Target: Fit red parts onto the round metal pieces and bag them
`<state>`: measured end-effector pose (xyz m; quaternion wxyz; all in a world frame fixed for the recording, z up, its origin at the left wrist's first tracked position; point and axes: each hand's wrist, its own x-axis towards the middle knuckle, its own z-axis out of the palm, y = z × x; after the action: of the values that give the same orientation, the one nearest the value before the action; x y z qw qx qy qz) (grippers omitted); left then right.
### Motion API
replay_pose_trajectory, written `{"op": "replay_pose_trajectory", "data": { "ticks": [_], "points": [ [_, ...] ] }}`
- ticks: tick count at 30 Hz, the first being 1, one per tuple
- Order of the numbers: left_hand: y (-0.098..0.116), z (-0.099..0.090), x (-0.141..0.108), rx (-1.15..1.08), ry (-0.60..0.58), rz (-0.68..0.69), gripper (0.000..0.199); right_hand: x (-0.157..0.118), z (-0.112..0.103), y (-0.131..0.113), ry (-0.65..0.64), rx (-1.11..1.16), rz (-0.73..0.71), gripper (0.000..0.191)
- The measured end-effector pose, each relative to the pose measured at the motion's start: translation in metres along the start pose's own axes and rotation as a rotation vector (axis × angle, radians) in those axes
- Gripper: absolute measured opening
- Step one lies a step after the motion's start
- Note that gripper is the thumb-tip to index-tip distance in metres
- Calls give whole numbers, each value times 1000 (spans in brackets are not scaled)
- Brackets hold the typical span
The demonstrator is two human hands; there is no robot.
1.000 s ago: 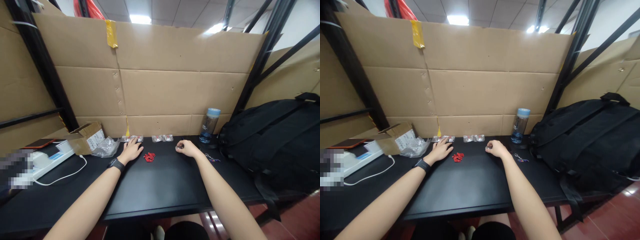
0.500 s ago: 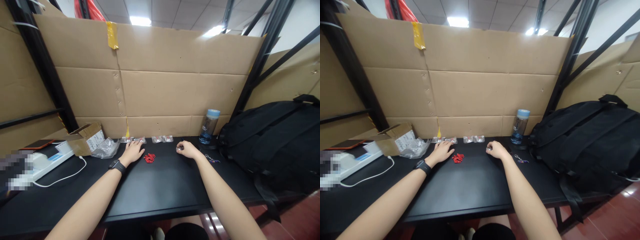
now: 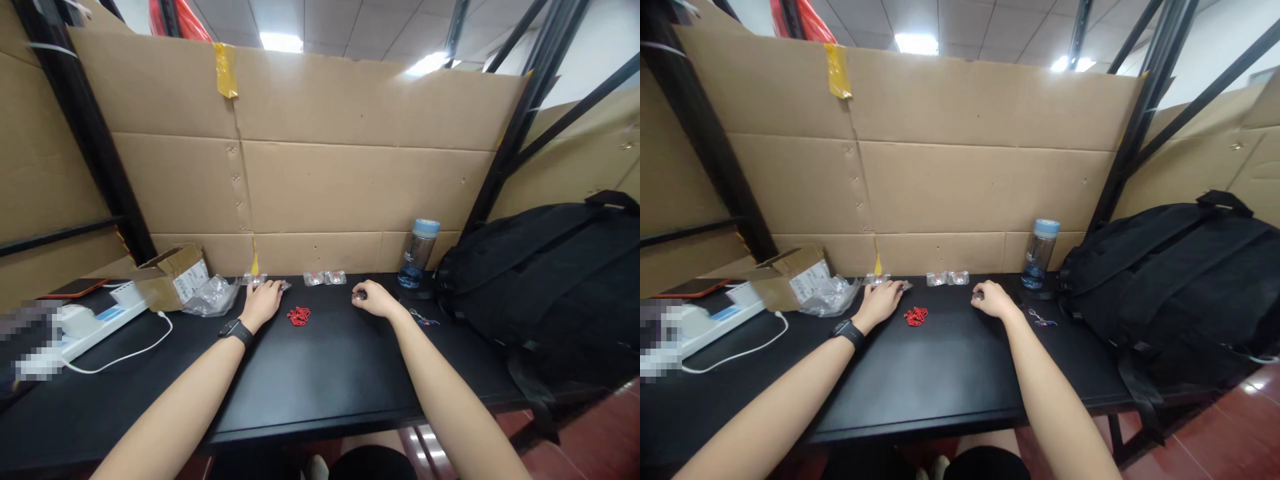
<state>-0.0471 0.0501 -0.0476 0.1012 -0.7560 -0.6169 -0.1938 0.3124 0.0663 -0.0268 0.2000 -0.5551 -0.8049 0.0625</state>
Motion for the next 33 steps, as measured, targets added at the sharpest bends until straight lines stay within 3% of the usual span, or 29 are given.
{"op": "replay_pose_trajectory", "data": {
  "ticks": [4,8,11,15,19,24,28,33],
  "points": [
    [-5,-5,6,-70,69,-24,34,-3,-3,-12,92,35,-72,29],
    [-4,-19,9,-268,246,-101,34,-8,-6,-46,223,239,-245,21],
    [13,-34,4,-509,354,-56,30,-11,-3,-77,212,481,-293,25],
    [54,-52,-14,-664,380,71,25,-13,5,-100,79,832,-132,42],
    [82,-57,-28,-745,382,128,24,-18,5,-96,-155,964,-183,54],
    [89,-51,-34,-777,259,125,24,-23,-8,-83,-379,911,-282,61],
    [93,-45,-36,-709,189,226,23,-23,-18,-81,-364,893,-268,40],
    [100,-40,-38,-660,165,286,23,-22,-24,-78,-254,762,-300,35]
  ]
}}
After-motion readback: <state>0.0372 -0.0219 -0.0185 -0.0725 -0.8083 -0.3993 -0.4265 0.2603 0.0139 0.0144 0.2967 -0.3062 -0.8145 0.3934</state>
